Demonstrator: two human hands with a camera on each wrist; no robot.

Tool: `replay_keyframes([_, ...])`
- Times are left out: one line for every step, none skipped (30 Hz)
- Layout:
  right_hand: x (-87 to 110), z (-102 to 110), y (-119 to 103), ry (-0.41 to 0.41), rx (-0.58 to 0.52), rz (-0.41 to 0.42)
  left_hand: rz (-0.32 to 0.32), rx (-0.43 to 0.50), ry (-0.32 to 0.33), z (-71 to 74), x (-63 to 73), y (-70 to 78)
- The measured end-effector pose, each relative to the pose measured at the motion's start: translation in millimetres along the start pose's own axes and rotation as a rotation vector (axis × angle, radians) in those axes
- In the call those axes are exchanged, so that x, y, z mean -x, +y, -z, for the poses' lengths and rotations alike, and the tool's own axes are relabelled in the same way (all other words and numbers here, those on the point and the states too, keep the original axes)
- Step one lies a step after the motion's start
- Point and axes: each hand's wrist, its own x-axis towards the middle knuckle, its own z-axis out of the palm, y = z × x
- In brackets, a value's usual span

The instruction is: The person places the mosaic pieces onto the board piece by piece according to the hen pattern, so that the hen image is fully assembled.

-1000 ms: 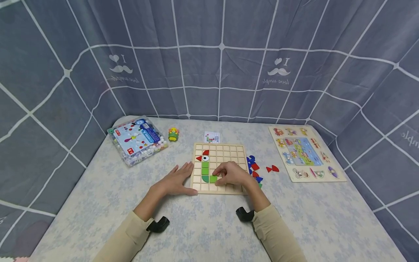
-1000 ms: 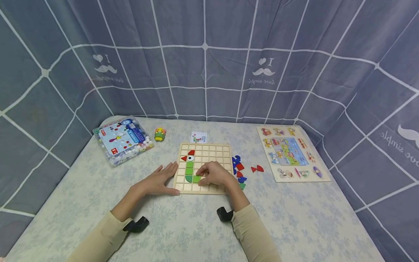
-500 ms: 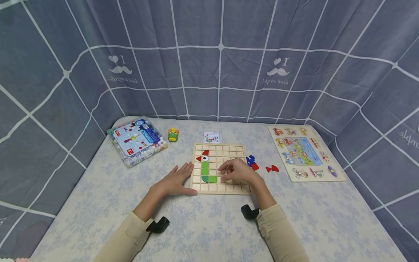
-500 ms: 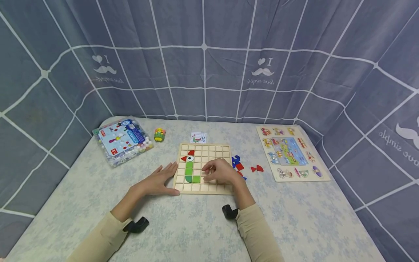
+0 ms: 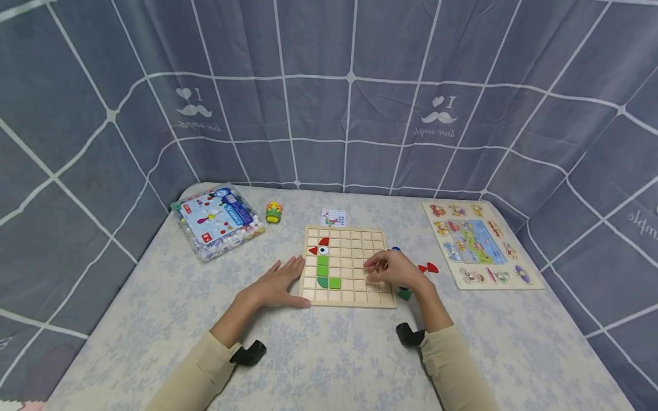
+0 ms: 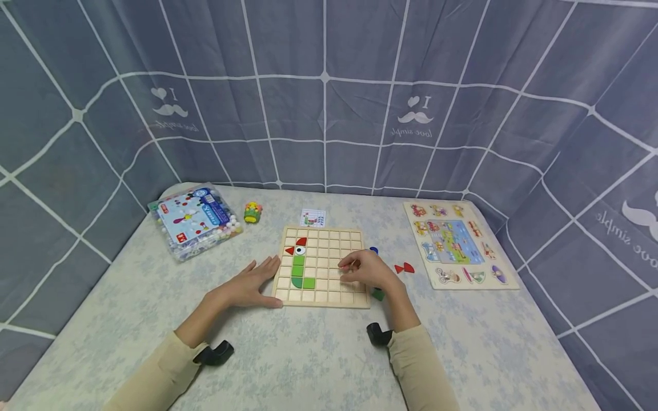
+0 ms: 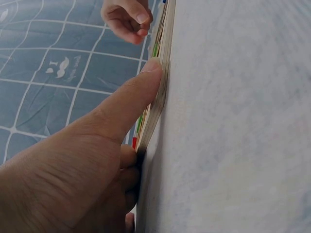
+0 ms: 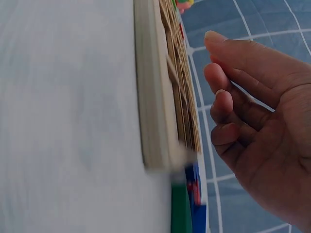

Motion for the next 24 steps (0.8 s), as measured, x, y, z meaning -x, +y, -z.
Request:
replay_keyframes([1.7, 3, 2, 0.005, 0.000, -0.009, 0.000, 0.002, 0.001, 0.0, 0.0, 0.0])
replay_keyframes([3.6, 5, 5, 0.012, 0.003, -0.016, -0.001, 0.001, 0.000, 0.0, -0.1, 0.0])
replay_keyframes([5.3, 8, 8, 0.019, 0.000, -0.025, -0.003, 0.002, 0.000, 0.1, -0.1, 0.2])
replay_keyframes([7.5, 11, 11, 0.022, -0.002, -0.028, -0.005, 0.003, -0.001, 0.4, 0.1, 0.5])
replay_keyframes([9.7, 14, 14, 0.026, -0.006, -0.035, -0.007, 0.002, -0.002, 0.6, 0.4, 0.9])
replay_keyframes([11.9, 16, 18, 0.032, -0.007, -0.039, -0.007, 0.003, -0.002, 0.8, 0.7, 1.3])
replay_keyframes([14.0, 18, 21, 0.042, -0.007, -0.046, -0.007, 0.003, -0.001, 0.9, 1.0, 1.7])
replay_keyframes([15.8, 20, 25, 0.053, 0.002, -0.047, -0.008, 0.002, 0.002, 0.6, 1.2, 1.8])
replay_keyframes([17.9, 23, 28, 0.064, 0.007, -0.053, -0.007, 0.001, 0.005, 0.4, 1.4, 1.8])
replay_keyframes([19.9, 24, 32, 0.072, 0.019, -0.053, -0.006, 0.001, 0.006, -0.1, 1.3, 1.6])
replay_keyframes([21.8, 26, 35, 0.084, 0.025, -0.067, -0.005, 0.000, 0.005, -0.8, 1.2, 1.4])
replay_keyframes([24.2, 28, 38, 0.092, 0.036, -0.073, -0.006, -0.002, 0.003, -1.7, 0.9, 1.3])
replay_keyframes([26.5, 30, 40, 0.101, 0.037, -0.086, -0.008, -0.003, 0.000, -2.6, 0.5, 1.1])
replay_keyframes([28.6, 32, 43, 0.105, 0.039, -0.093, -0.008, -0.003, -0.002, -3.6, 0.1, 0.9])
replay_keyframes([30.7, 34, 45, 0.108, 0.034, -0.103, -0.008, -0.004, -0.005, -4.3, -0.2, 0.8])
replay_keyframes([32.4, 36, 46, 0.108, 0.035, -0.107, -0.008, -0.002, -0.007, -5.0, -0.6, 0.7])
replay_keyframes([33.6, 38, 48, 0.111, 0.034, -0.117, -0.006, -0.002, -0.005, -5.5, -0.8, 0.5])
replay_keyframes([34.5, 40, 49, 0.107, 0.035, -0.116, -0.005, -0.002, -0.001, -5.6, -1.0, 0.4])
replay_keyframes([35.1, 42, 51, 0.108, 0.032, -0.124, -0.002, -0.001, 0.003, -5.6, -1.1, 0.1])
replay_keyframes([35.3, 43, 52, 0.105, 0.038, -0.123, -0.001, -0.001, 0.007, -5.3, -1.1, -0.1])
replay_keyframes([35.4, 45, 54, 0.108, 0.043, -0.129, 0.000, -0.003, 0.010, -4.9, -1.0, -0.4])
replay_keyframes([35.2, 47, 55, 0.107, 0.048, -0.133, 0.001, -0.004, 0.011, -4.5, -1.0, -0.7])
replay_keyframes([35.1, 48, 56, 0.111, 0.049, -0.142, 0.000, -0.005, 0.012, -3.8, -0.9, -1.1])
replay_keyframes([34.8, 50, 58, 0.114, 0.051, -0.151, -0.001, -0.005, 0.012, -3.1, -0.8, -1.3])
